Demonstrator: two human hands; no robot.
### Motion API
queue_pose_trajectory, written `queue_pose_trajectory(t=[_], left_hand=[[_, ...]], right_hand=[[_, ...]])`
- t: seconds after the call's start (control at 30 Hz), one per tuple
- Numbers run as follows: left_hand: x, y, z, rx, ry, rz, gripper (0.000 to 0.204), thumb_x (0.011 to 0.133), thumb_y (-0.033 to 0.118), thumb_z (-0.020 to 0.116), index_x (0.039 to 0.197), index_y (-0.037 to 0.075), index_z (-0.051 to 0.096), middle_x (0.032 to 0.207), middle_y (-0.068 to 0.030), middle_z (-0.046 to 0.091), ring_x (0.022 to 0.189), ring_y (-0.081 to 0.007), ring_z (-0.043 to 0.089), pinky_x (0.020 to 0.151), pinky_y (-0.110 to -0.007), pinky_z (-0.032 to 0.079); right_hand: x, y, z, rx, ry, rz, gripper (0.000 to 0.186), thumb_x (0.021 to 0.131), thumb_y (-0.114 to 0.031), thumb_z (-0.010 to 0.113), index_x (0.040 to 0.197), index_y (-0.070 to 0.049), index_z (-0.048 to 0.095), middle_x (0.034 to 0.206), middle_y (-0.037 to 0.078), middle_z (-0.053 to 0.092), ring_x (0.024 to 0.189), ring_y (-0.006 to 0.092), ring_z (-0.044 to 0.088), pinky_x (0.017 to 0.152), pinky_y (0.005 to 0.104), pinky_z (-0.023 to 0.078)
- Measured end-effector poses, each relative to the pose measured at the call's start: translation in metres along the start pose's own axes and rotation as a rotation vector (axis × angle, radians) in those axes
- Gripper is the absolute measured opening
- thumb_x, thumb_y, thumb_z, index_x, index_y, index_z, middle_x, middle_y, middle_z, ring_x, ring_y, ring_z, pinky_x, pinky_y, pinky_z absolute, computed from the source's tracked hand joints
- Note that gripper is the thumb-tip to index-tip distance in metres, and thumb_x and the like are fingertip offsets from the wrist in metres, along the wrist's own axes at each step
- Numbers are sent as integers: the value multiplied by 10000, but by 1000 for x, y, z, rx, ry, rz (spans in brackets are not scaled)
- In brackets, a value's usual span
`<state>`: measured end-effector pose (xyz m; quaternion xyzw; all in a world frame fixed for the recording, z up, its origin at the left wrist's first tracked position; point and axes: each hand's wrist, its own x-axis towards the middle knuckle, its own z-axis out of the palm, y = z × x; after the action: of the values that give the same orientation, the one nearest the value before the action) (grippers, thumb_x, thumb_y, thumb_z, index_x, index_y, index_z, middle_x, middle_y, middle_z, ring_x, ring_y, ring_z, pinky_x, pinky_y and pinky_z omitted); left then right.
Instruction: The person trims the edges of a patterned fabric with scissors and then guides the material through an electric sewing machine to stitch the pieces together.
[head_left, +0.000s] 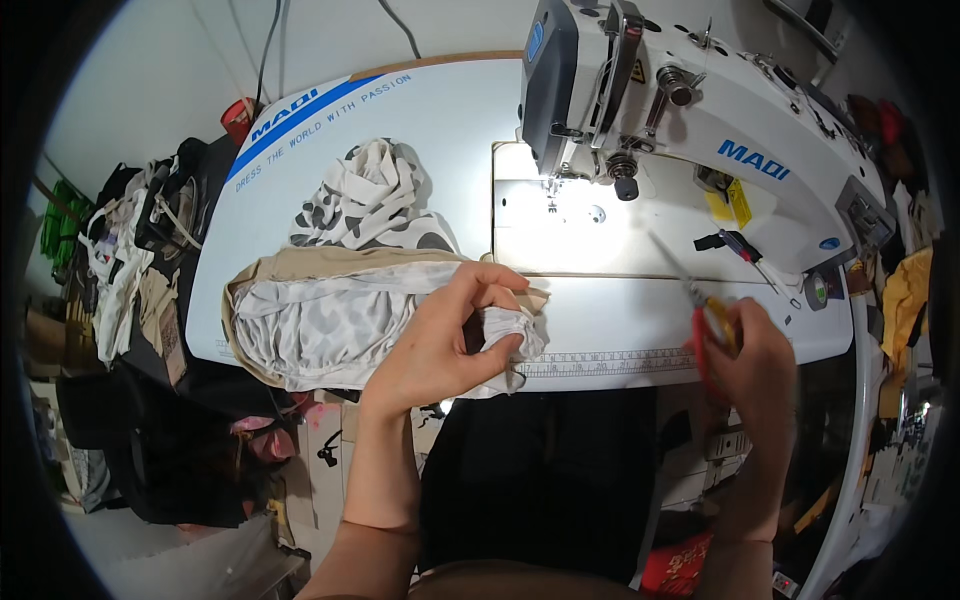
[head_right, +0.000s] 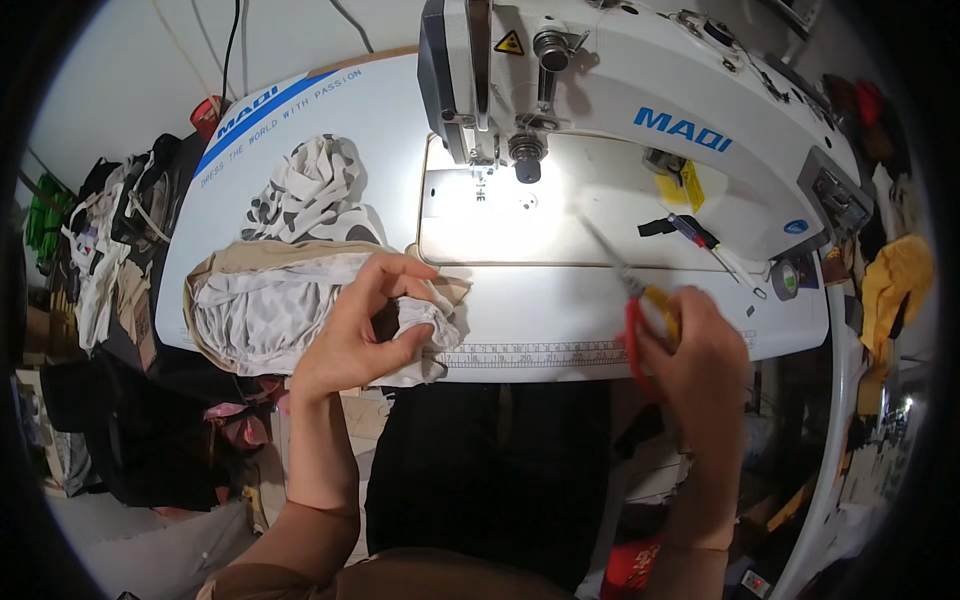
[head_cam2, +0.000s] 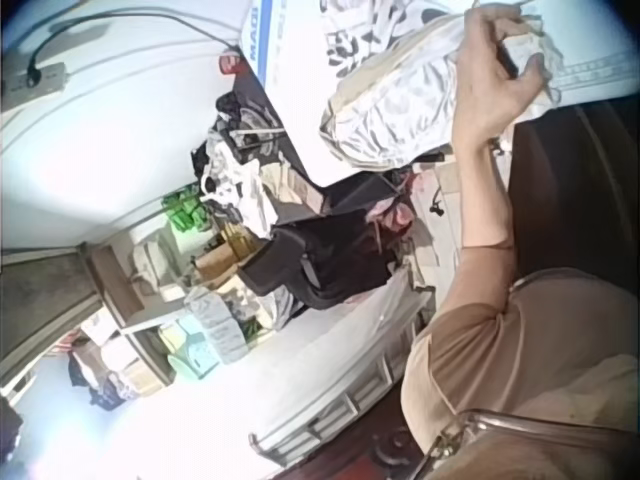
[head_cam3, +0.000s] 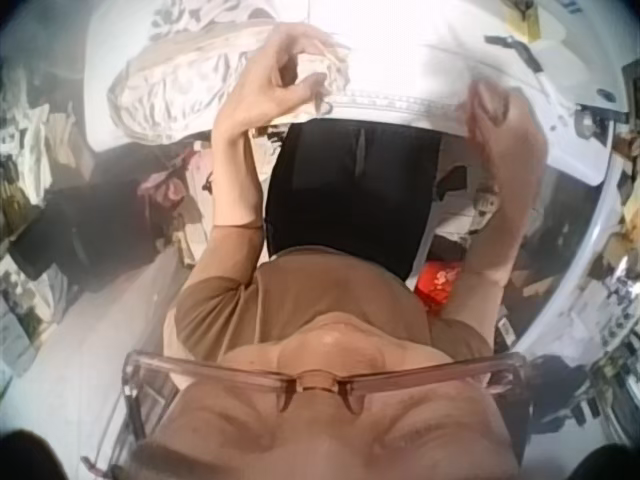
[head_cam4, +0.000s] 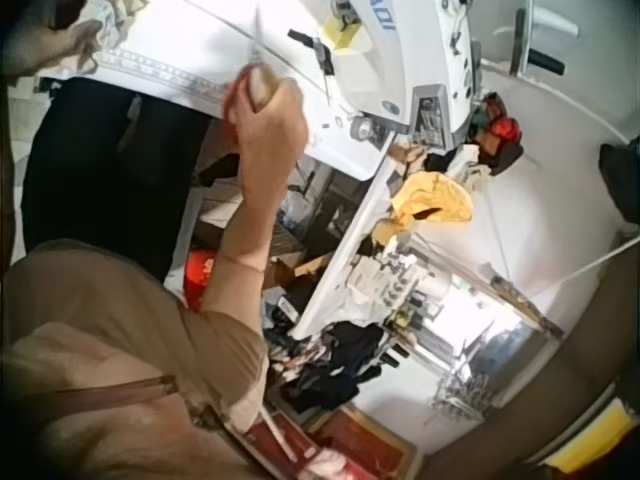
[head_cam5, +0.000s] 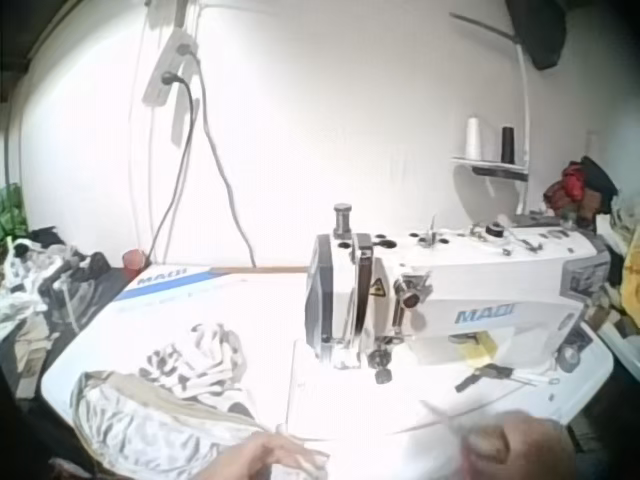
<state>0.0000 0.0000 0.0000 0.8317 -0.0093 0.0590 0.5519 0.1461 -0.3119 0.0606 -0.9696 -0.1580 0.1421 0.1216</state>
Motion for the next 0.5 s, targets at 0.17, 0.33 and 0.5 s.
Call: queue_pose_trajectory(t=[0.17,0.33,0.5], left_hand=[[-1,1,24,-212,161,12,553,831,-19,728,1307,52,455,1059,-27,643,708,-66,486,611,-224,382],[0,-2,15,-173,153,60,553,828,-56,726,1284,59,435,1085,-55,625,939,-111,558,765,-255,431],[1,12,6,-172,165,115,544,835,-48,736,1278,66,441,1123,-43,609,840,-87,554,656,-235,411]], right_hand=[[15,25,-9,-203,466,-314,287,878,-57,736,1115,20,594,1043,186,606,950,360,633,826,420,520],[7,-35,31,197,558,-724,225,877,-31,734,1086,-10,654,1065,143,649,977,297,652,857,408,523],[9,-113,63,645,307,-943,153,896,-27,724,1038,-14,669,989,127,668,913,264,665,766,355,542]])
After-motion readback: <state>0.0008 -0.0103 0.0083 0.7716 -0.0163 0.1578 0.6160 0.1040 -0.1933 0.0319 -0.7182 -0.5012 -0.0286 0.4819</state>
